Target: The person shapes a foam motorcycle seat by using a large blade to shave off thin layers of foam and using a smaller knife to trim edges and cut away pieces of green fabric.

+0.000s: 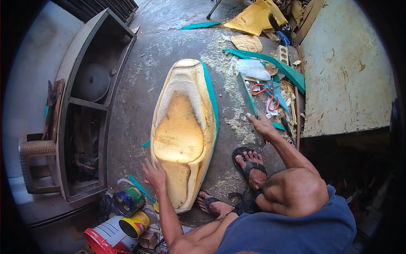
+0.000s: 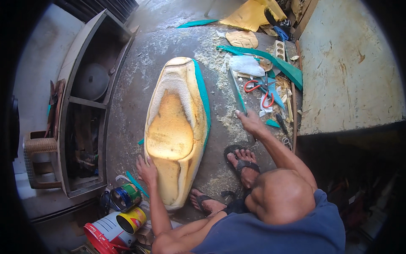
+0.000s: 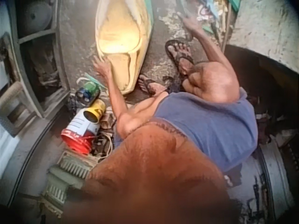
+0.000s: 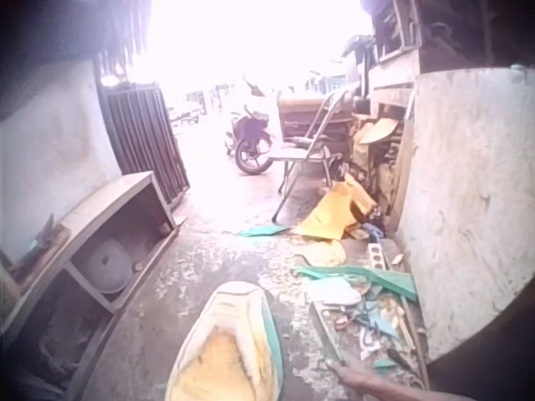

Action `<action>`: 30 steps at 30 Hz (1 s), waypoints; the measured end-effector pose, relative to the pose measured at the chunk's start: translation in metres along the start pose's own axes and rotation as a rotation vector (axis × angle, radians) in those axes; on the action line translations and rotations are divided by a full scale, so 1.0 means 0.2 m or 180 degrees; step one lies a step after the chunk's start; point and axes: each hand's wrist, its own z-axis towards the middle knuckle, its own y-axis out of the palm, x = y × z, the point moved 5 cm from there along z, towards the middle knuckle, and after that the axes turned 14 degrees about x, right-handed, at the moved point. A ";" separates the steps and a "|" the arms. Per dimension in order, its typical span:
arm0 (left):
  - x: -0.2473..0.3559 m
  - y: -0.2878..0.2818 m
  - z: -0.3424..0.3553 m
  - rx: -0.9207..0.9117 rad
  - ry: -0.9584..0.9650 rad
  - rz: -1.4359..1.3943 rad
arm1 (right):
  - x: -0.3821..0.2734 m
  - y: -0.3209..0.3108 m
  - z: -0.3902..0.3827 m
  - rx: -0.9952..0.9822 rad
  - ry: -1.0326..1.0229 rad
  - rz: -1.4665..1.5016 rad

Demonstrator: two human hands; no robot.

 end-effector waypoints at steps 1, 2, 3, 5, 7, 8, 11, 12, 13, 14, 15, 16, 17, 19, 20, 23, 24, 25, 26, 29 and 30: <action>-0.18 0.07 0.02 -0.0508 -0.0627 -0.0652 | -0.07 0.09 -0.04 -0.0224 0.0042 0.0348; -0.28 0.14 -0.01 -0.1075 -0.1248 -0.1334 | -0.10 0.16 -0.08 -0.0423 0.0143 0.0649; -0.28 0.12 -0.01 -0.1075 -0.1280 -0.1306 | -0.12 0.21 -0.08 -0.0461 0.0151 0.0636; -0.25 0.11 -0.03 -0.1822 -0.0920 -0.1387 | -0.19 0.35 -0.02 -0.0404 -0.0275 0.0332; -0.17 0.06 -0.10 -0.1881 -0.0902 -0.1256 | -0.30 0.47 0.13 -0.0365 -0.0427 0.0321; -0.10 0.01 -0.15 -0.1951 -0.0854 -0.1138 | -0.34 0.51 0.18 -0.0291 -0.0573 0.0319; -0.13 -0.06 -0.34 -0.2344 -0.0843 -0.0486 | -0.45 0.61 0.23 -0.0305 -0.0867 0.0204; -0.10 -0.10 -0.38 -0.2585 -0.0655 -0.0436 | -0.45 0.63 0.21 -0.0366 -0.0915 0.0253; -0.12 -0.14 -0.45 -0.3565 -0.1094 -0.0365 | -0.41 0.63 0.17 -0.0307 -0.0894 0.0471; -0.10 -0.19 -0.41 -0.3806 0.0050 0.0259 | -0.40 0.64 0.14 -0.0266 -0.0871 0.0696; 0.11 -0.27 -0.31 -0.3661 0.0584 0.0839 | -0.36 0.63 0.17 -0.0238 -0.0846 0.0681; 0.37 -0.32 -0.20 -0.3475 0.1127 0.1407 | -0.33 0.59 0.21 0.0168 -0.1141 0.0677; 0.48 -0.31 -0.10 -0.2618 0.1360 0.0975 | -0.35 0.60 0.18 0.0502 -0.1422 0.0710; 0.72 -0.26 0.01 -0.1184 0.1539 -0.0249 | -0.53 0.66 0.25 0.0609 -0.1495 0.0417; 0.75 -0.15 0.04 -0.0654 0.1709 -0.0793 | -0.71 0.70 0.27 0.0718 -0.1683 0.0208; 1.03 0.15 -0.05 -0.0146 0.1732 -0.0587 | -0.97 0.74 0.36 0.0887 -0.2132 -0.0563; 1.02 0.22 -0.09 -0.0001 0.1562 -0.0298 | -0.97 0.77 0.30 0.0767 -0.2169 -0.0574; 1.01 0.27 -0.10 0.0150 0.1390 -0.0042 | -0.91 0.75 0.23 0.0659 -0.2210 -0.0487; 1.04 0.31 -0.11 0.0124 0.1333 -0.0063 | -0.82 0.71 0.19 0.0609 -0.2218 -0.0417; 1.02 0.33 -0.13 -0.0033 0.1332 -0.0342 | -0.56 0.69 0.04 0.1138 -0.2636 -0.0348; 1.03 0.33 -0.13 0.0109 0.1407 -0.0292 | -0.57 0.68 0.04 0.1293 -0.2735 -0.0160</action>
